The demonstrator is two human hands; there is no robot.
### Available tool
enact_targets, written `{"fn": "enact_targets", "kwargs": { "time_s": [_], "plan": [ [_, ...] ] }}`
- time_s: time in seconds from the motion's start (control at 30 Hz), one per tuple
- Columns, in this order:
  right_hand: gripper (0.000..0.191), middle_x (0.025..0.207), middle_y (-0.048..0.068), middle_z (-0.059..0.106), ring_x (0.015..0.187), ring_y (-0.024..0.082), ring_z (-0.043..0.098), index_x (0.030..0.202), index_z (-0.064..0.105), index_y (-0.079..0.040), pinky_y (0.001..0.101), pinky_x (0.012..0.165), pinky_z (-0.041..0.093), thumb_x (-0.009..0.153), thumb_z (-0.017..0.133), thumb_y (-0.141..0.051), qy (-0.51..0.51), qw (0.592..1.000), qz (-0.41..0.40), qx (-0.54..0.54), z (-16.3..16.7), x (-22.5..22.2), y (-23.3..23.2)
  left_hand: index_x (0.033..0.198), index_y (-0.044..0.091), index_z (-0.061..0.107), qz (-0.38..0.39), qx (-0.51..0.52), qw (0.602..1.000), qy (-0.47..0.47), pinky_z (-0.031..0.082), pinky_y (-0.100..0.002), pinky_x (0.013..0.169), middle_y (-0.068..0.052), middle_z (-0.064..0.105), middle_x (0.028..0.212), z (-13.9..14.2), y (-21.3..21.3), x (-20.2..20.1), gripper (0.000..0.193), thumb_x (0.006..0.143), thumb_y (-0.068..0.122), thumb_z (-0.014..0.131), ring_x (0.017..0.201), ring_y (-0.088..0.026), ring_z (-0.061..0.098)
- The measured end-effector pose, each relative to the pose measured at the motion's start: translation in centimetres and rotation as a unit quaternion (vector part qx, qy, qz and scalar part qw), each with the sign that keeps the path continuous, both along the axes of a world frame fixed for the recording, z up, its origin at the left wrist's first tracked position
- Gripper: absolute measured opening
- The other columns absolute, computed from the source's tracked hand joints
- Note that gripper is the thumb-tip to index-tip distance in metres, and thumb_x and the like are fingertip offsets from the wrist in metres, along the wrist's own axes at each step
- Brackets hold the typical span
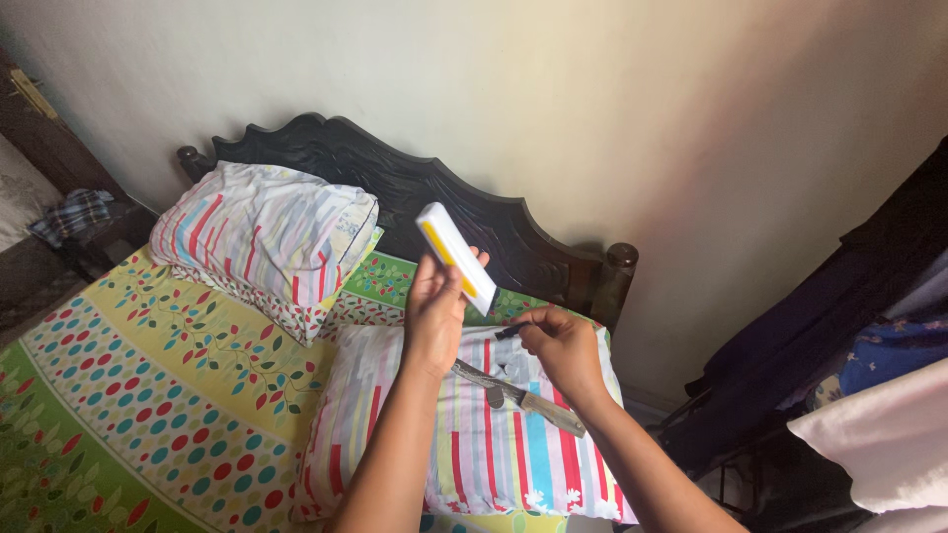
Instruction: The person sits on a bed holding a small white flashlight and works on its black head end with a small tool, appearing to unscrew or adjust the lens assembly. They open the flashlight, remove a small component, handle it, and reassemble the parts back together.
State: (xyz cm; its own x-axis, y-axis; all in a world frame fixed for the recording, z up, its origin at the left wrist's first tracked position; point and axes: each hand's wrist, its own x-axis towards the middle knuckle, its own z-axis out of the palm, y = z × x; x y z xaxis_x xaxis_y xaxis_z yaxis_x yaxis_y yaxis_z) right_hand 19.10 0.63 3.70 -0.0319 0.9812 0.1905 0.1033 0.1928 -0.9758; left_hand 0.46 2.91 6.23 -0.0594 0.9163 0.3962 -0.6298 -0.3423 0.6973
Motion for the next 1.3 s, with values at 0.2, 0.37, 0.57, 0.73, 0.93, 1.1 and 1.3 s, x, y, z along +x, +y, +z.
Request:
{"fn": "enact_targets", "kwargs": {
  "time_s": [0.2, 0.37, 0.57, 0.73, 0.93, 1.1, 1.3],
  "plan": [
    [0.021, 0.076, 0.001, 0.073, 0.065, 0.008, 0.068, 0.103, 0.077, -0.003, 0.0248, 0.063, 0.057, 0.085, 0.067, -0.006, -0.068, 0.993, -0.068, -0.072, -1.0, -0.5, 1.8, 0.149, 0.002, 0.048, 0.024, 0.042, 0.982, 0.182, 0.049, -0.033, 0.103, -0.01, 0.064, 0.133, 0.4, -1.3, 1.6, 0.053, 0.099, 0.012, 0.065, 0.122, -0.016, 0.061],
    [0.021, 0.078, 0.008, 0.071, 0.067, 0.013, 0.065, 0.103, 0.074, 0.005, 0.0294, 0.063, 0.055, 0.085, 0.069, -0.004, 0.005, 0.997, 0.055, -0.056, -2.5, -1.1, 2.4, 0.147, 0.002, 0.046, 0.013, 0.086, 0.97, 0.227, 0.048, -0.031, 0.105, -0.007, 0.062, 0.134, -0.7, -1.4, 2.5, 0.049, 0.103, 0.012, 0.063, 0.126, -0.013, 0.059],
    [0.023, 0.077, 0.007, 0.07, 0.065, 0.015, 0.066, 0.108, 0.07, -0.004, 0.0301, 0.061, 0.054, 0.085, 0.066, -0.006, -0.08, 0.995, 0.023, -0.058, -3.0, -1.5, 1.7, 0.147, 0.004, 0.041, 0.071, 0.06, 0.977, 0.194, 0.052, -0.032, 0.101, -0.011, 0.064, 0.128, -1.9, -0.4, 2.0, 0.05, 0.103, 0.014, 0.061, 0.118, -0.015, 0.064],
    [0.021, 0.078, 0.008, 0.07, 0.069, 0.014, 0.067, 0.104, 0.067, 0.007, 0.0296, 0.065, 0.056, 0.089, 0.069, -0.007, -0.055, 0.993, 0.104, -0.026, -2.7, -1.6, 1.6, 0.148, 0.004, 0.039, 0.093, 0.055, 0.968, 0.225, 0.051, -0.033, 0.098, -0.011, 0.06, 0.132, -2.5, -0.4, 2.1, 0.051, 0.103, 0.013, 0.061, 0.114, -0.015, 0.062],
    [0.08, 0.079, 0.008, 0.067, 0.065, 0.016, 0.065, 0.152, 0.036, -0.007, 0.0316, 0.061, 0.055, 0.078, 0.068, -0.001, -0.009, 0.99, 0.069, -0.119, -1.7, -2.3, 0.7, 0.148, 0.004, 0.035, 0.153, 0.047, 0.956, 0.247, 0.053, -0.034, 0.099, -0.013, 0.06, 0.134, -3.2, -1.0, 2.5, 0.05, 0.105, 0.014, 0.056, 0.117, -0.018, 0.064],
    [0.086, 0.082, 0.008, 0.067, 0.067, 0.013, 0.065, 0.161, 0.027, -0.005, 0.0278, 0.063, 0.056, 0.085, 0.067, -0.006, 0.052, 0.965, 0.201, -0.163, -0.9, -2.1, 0.1, 0.147, 0.003, 0.034, 0.154, 0.038, 0.949, 0.272, 0.051, -0.035, 0.104, -0.019, 0.062, 0.14, -4.4, -1.3, 2.8, 0.046, 0.106, 0.014, 0.053, 0.122, -0.022, 0.065],
    [0.101, 0.075, 0.01, 0.065, 0.062, 0.017, 0.063, 0.162, 0.012, -0.01, 0.0298, 0.058, 0.052, 0.077, 0.065, 0.001, -0.016, 0.984, 0.142, -0.104, -0.7, -2.1, -0.9, 0.148, 0.003, 0.027, 0.142, 0.034, 0.961, 0.235, 0.049, -0.035, 0.107, -0.02, 0.056, 0.144, -6.1, -0.9, 2.9, 0.051, 0.105, 0.013, 0.053, 0.132, -0.023, 0.06]
  ]
}}
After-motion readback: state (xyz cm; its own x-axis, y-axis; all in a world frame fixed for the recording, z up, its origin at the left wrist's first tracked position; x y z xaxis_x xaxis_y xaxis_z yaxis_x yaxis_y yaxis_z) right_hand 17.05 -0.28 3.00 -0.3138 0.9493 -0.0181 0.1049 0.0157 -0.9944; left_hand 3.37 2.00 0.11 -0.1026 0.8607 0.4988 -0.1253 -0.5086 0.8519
